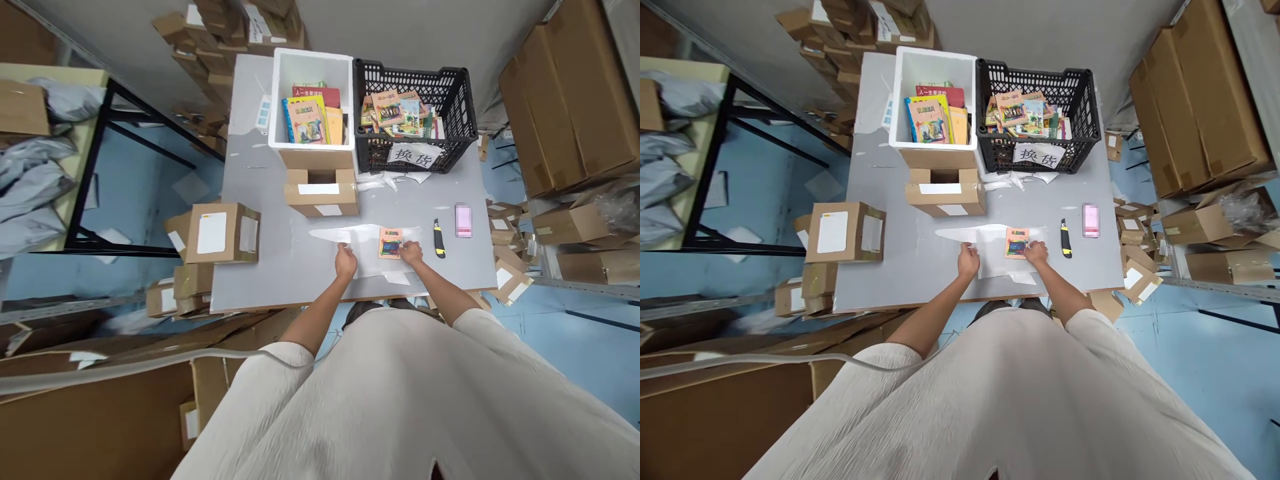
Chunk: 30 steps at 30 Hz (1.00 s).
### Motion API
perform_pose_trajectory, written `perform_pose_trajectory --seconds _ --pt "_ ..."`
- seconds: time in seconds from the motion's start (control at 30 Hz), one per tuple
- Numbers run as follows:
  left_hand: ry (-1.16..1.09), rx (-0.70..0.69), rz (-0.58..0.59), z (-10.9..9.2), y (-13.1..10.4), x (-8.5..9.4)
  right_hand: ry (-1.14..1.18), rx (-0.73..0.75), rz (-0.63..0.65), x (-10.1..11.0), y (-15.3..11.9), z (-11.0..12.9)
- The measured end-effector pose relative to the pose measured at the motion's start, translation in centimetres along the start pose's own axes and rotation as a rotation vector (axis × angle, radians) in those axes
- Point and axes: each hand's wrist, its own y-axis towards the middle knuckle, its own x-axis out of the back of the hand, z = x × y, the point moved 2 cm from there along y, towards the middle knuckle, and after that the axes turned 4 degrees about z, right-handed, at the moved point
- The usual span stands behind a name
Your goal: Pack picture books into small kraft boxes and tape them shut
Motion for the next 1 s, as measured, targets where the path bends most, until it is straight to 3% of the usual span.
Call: perform_pose_trajectory --seconds 0.13,0.3,0.57,0.87,1.0 --pt "0.089 -0.100 0.086 0.7 0.0 -0.8 0.053 -0.056 -0.032 -1.3 0.6 0.7" --pt "0.231 -0.235 0.213 0.2 -0.8 -2.2 0.060 -0.119 -0.046 -2.5 0.3 1.7" --pt "0.281 -0.226 0.194 -0.5 -1.1 -3.2 -0.004 -0.263 -0.058 -3.1 0.2 3.0" --pt "0.276 -0.221 0.187 -1.0 -1.4 -3.6 0.183 -0.156 -0.175 -3.2 1.8 1.4" --pt "0.313 -0.207 0.178 -1.5 -1.2 -3.7 0.208 -0.090 -0.188 -2.2 1.8 0.7"
